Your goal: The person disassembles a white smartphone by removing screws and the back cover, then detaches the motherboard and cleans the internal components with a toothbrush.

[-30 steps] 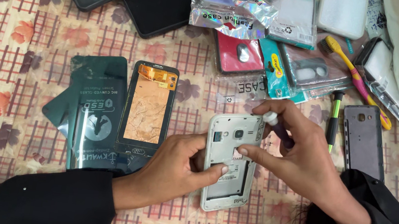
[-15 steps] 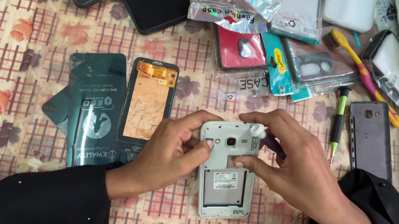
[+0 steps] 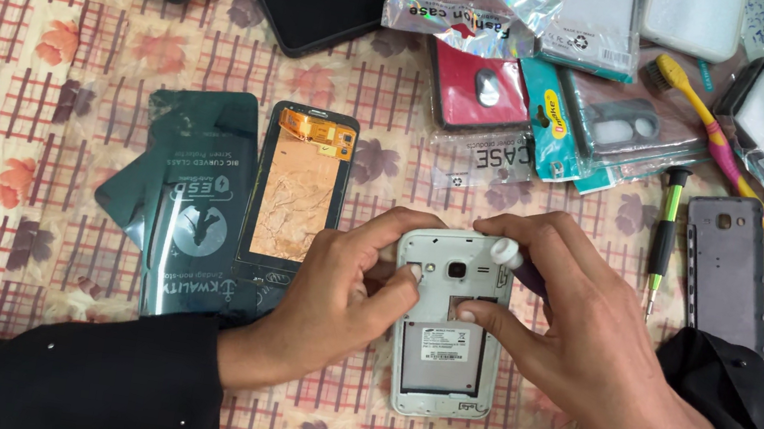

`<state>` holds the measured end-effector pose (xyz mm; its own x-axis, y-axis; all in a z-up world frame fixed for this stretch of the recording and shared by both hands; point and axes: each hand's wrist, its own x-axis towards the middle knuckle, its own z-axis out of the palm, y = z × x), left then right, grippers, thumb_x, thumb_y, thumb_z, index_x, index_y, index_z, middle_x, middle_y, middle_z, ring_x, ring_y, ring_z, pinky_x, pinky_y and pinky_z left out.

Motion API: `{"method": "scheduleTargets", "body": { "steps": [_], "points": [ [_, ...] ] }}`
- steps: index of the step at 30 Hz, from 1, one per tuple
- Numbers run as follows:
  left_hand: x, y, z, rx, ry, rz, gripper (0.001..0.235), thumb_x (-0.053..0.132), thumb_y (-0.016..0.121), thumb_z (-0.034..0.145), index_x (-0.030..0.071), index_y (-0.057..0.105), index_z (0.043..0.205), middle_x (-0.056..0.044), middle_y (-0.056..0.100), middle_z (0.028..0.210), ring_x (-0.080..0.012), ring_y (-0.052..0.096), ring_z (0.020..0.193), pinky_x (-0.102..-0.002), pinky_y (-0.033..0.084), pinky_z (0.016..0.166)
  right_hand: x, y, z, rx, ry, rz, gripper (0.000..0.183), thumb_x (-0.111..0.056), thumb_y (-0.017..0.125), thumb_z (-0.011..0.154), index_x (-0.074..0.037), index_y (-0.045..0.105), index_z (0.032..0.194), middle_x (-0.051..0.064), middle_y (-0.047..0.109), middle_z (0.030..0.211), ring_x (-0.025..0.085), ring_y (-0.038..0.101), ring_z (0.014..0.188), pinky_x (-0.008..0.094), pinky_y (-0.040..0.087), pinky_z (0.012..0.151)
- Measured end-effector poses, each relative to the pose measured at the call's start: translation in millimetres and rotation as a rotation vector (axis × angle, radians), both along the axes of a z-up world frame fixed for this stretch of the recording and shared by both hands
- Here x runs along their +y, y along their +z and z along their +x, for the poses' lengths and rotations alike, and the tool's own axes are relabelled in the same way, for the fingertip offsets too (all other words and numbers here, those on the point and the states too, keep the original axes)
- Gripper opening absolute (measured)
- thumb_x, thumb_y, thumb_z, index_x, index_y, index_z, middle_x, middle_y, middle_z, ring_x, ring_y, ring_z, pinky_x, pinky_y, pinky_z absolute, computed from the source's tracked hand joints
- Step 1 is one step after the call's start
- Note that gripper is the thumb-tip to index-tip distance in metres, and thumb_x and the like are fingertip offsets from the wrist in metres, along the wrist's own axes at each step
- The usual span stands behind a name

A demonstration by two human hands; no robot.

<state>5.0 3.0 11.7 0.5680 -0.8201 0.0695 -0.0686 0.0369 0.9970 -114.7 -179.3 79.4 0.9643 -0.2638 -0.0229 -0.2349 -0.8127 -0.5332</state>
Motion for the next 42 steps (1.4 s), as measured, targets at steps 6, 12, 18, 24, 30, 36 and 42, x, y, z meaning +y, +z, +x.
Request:
{"method": "scheduleTargets", "body": {
  "steps": [6,12,18,24,30,36,42],
  "points": [
    [-2.6,-10.2,9.3,-0.034,-0.062,0.031,0.033,0.007,0.054,0.098,0.0,0.054,0.13,-0.009,0.076,0.076,-0.0107,0.076,0.065,-0.025,0.06,0.058,4.6,21.3,-6.1,-0.302,-0.057,0.071,0.049,0.009,0.057,0.096,-0.006,0.044,0.14,0.019,0.057,0.129,0.032,0.065,0.103,0.041,0.056,0.075],
    [-4.4,-8.1,13.4,0.04,-0.166,0.045,0.038,0.011,0.059,0.1,0.001,0.049,0.136,-0.012,0.079,0.092,-0.016,0.081,0.081,-0.025,0.067,0.065,-9.3,-21.3,-37.9,-0.824,0.242,0.624,0.072,0.01,0.063,0.094,-0.02,0.032,0.151,0.011,0.066,0.111,0.029,0.078,0.102,0.056,0.064,0.096],
    [-8.4,-12.2,17.4,0.055,-0.182,0.167,0.049,0.011,0.065,0.094,0.002,0.047,0.139,-0.013,0.079,0.093,-0.0172,0.081,0.081,-0.026,0.063,0.059,-25.0,-46.5,-41.8,-0.774,0.501,0.405,0.078,0.017,0.069,0.083,-0.019,0.027,0.138,0.015,0.068,0.11,0.03,0.079,0.101,0.058,0.064,0.094],
    [-5.5,-10.2,13.3,0.024,-0.132,0.219,0.044,0.011,0.068,0.094,0.003,0.053,0.135,-0.011,0.079,0.078,-0.0129,0.074,0.063,-0.025,0.053,0.051,-9.2,-43.1,-27.6,-0.7,0.573,0.384,0.092,0.017,0.073,0.075,-0.021,0.029,0.146,0.02,0.065,0.118,0.036,0.075,0.109,0.048,0.068,0.095],
    [-4.6,-5.6,13.3,0.063,-0.128,0.151,0.041,0.008,0.066,0.094,0.002,0.052,0.131,-0.009,0.078,0.076,-0.0071,0.07,0.06,-0.024,0.051,0.049,-22.7,-33.1,-39.0,-0.158,0.384,1.105,0.073,-0.059,0.052,0.1,0.007,0.06,0.129,0.034,0.067,0.125,0.045,0.072,0.115,0.054,0.056,0.105],
    [-5.1,-5.5,14.7,-0.007,-0.124,0.169,0.043,0.007,0.067,0.092,0.001,0.052,0.132,-0.01,0.077,0.072,-0.0099,0.069,0.054,-0.026,0.049,0.045,-25.7,-40.2,-43.4,0.038,0.338,1.141,0.095,-0.067,0.056,0.088,0.02,0.056,0.127,0.039,0.059,0.13,0.052,0.065,0.125,0.064,0.045,0.114],
    [-5.3,-5.3,15.0,0.051,-0.149,0.188,0.043,0.009,0.064,0.093,0.0,0.051,0.133,-0.011,0.078,0.074,-0.0142,0.075,0.059,-0.027,0.057,0.047,-19.9,-40.3,-35.0,0.08,0.308,1.166,0.092,-0.063,0.062,0.084,0.019,0.057,0.127,0.039,0.058,0.133,0.052,0.06,0.133,0.063,0.038,0.118]
  ]
}}
